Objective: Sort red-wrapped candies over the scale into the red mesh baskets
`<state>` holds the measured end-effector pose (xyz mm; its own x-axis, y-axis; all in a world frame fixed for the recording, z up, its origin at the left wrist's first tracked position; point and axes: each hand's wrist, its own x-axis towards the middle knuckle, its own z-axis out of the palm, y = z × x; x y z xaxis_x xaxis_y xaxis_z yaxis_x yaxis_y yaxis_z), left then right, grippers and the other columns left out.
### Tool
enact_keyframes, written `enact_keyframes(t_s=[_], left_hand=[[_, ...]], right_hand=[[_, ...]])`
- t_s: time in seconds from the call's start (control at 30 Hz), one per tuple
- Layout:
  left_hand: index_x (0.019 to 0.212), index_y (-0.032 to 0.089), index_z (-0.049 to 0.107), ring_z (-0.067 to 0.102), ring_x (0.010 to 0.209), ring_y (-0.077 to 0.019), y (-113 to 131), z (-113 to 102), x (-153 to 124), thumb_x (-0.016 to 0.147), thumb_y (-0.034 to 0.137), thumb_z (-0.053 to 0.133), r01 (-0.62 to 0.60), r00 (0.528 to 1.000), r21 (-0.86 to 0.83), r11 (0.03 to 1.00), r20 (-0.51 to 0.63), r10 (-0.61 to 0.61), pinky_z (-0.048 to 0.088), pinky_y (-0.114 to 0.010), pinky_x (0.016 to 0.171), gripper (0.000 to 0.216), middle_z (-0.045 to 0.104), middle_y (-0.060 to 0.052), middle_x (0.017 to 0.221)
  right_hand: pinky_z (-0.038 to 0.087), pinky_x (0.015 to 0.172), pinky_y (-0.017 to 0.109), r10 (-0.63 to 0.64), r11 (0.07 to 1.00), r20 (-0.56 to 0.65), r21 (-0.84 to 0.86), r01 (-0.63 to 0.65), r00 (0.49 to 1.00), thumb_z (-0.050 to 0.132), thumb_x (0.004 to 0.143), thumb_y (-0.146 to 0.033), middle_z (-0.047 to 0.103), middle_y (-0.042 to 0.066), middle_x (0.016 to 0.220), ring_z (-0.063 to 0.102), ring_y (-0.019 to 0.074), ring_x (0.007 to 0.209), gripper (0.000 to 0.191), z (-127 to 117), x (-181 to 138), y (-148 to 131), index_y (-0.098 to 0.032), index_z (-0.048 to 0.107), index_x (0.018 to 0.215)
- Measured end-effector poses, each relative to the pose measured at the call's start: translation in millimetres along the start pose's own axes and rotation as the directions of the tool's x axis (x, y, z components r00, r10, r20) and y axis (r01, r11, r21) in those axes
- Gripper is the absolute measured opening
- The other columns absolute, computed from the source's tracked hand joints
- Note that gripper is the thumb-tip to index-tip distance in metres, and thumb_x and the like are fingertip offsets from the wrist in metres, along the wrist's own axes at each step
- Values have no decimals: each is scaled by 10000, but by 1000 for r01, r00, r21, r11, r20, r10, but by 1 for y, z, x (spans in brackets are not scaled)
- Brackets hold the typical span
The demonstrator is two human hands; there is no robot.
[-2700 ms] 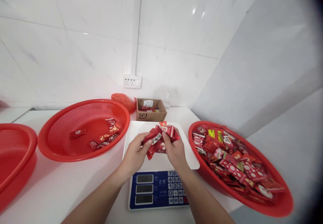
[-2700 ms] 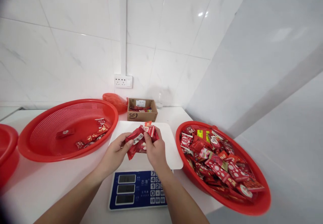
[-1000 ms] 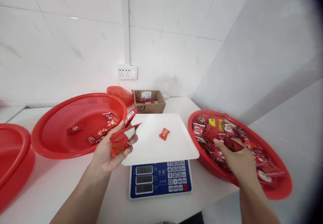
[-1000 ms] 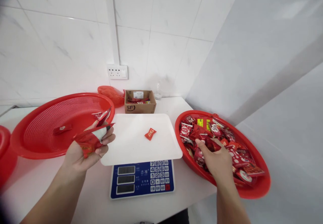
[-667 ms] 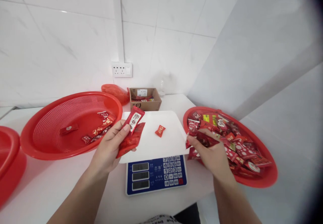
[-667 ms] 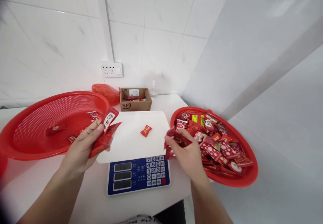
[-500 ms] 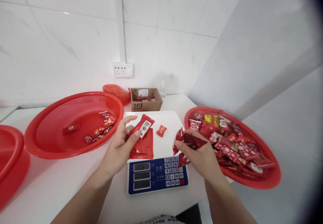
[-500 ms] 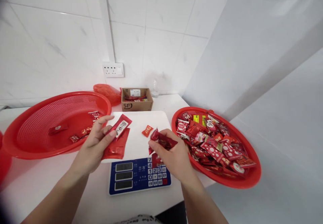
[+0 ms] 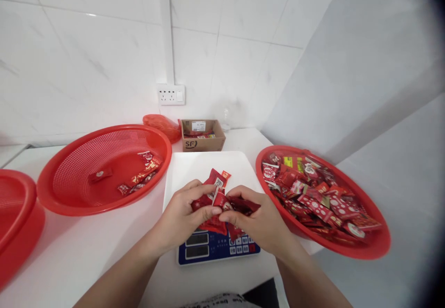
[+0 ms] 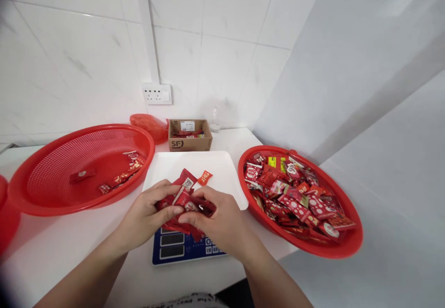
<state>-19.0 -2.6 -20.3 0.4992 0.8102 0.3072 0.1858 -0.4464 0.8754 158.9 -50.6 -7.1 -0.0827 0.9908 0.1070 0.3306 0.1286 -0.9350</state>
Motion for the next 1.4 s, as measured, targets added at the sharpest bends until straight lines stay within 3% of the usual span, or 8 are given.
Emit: enact_keyframes(t_s=[0.17, 0.3, 0.43, 0.6, 0.83, 1.03, 1.17, 1.4], left_hand=[[953, 208, 685, 537, 656, -130, 2, 2, -3, 804, 286, 640, -101, 988, 70, 992, -110, 109, 456, -241, 602, 174, 550, 4, 729], [979, 209, 674, 526, 633, -120, -1, 5, -6, 789, 270, 661, -208, 955, 91, 974, -198, 222, 446, -227, 564, 200, 559, 8, 734], [954, 212, 677, 522, 628, -120, 0, 5, -6, 774, 278, 683, -197, 963, 57, 979, -177, 204, 443, -223, 563, 192, 555, 10, 731], [946, 221, 670, 533, 661, -132, 3, 3, -6, 752, 282, 705, -125, 989, -25, 992, -86, 122, 447, -232, 596, 206, 543, 7, 751], [886, 204, 620, 529, 684, -131, 1, 1, -5, 814, 224, 619, -109, 993, -15, 994, -40, 108, 426, -232, 624, 75, 527, 5, 772], [854, 207, 636, 547, 720, -134, 1, 3, -2, 789, 221, 643, -57, 997, -76, 995, -58, 53, 446, -239, 661, 66, 549, 4, 783], [885, 217, 667, 566, 715, -139, 1, -4, 1, 743, 231, 672, 12, 983, -72, 997, -180, -25, 462, -244, 664, 143, 604, 4, 792], [930, 223, 662, 583, 711, -133, -6, -31, 2, 765, 352, 676, 111, 881, -139, 984, -445, -162, 471, -226, 624, 209, 644, 1, 855]], right_hand=[[476, 639, 241, -57, 984, -19, -169, 53, 998, 757, 691, -322, 660, -27, 784, 591, 138, 698, 237, 0, -5, -2, -231, 637, 874], [448, 577, 226, -196, 939, -74, -302, 165, 978, 692, 763, -301, 634, -18, 728, 565, 125, 635, 137, 0, -8, -2, -215, 602, 822], [430, 554, 226, -339, 890, -52, -341, 303, 939, 638, 816, -287, 614, -12, 690, 551, 121, 598, 108, 0, -8, -1, -209, 567, 791], [422, 541, 236, -380, 870, -21, -348, 349, 925, 611, 836, -292, 609, -8, 676, 547, 126, 585, 130, 0, -6, 3, -216, 549, 751], [463, 626, 246, -275, 895, 4, -364, 258, 961, 667, 803, -335, 657, -1, 782, 600, 144, 681, 142, 1, -6, 5, -227, 587, 850], [498, 728, 281, -317, 889, 5, -346, 299, 948, 606, 847, -266, 685, 40, 921, 637, 171, 819, 149, -1, -6, 10, -229, 610, 991], [517, 728, 298, -261, 916, -100, -339, 214, 960, 575, 853, -281, 702, 59, 924, 653, 192, 826, 170, -8, -4, 15, -222, 643, 997], [506, 847, 406, -30, 875, -175, -481, -59, 984, 528, 860, -360, 698, 95, 1094, 649, 265, 1000, 302, -19, 10, 40, -211, 655, 1090]])
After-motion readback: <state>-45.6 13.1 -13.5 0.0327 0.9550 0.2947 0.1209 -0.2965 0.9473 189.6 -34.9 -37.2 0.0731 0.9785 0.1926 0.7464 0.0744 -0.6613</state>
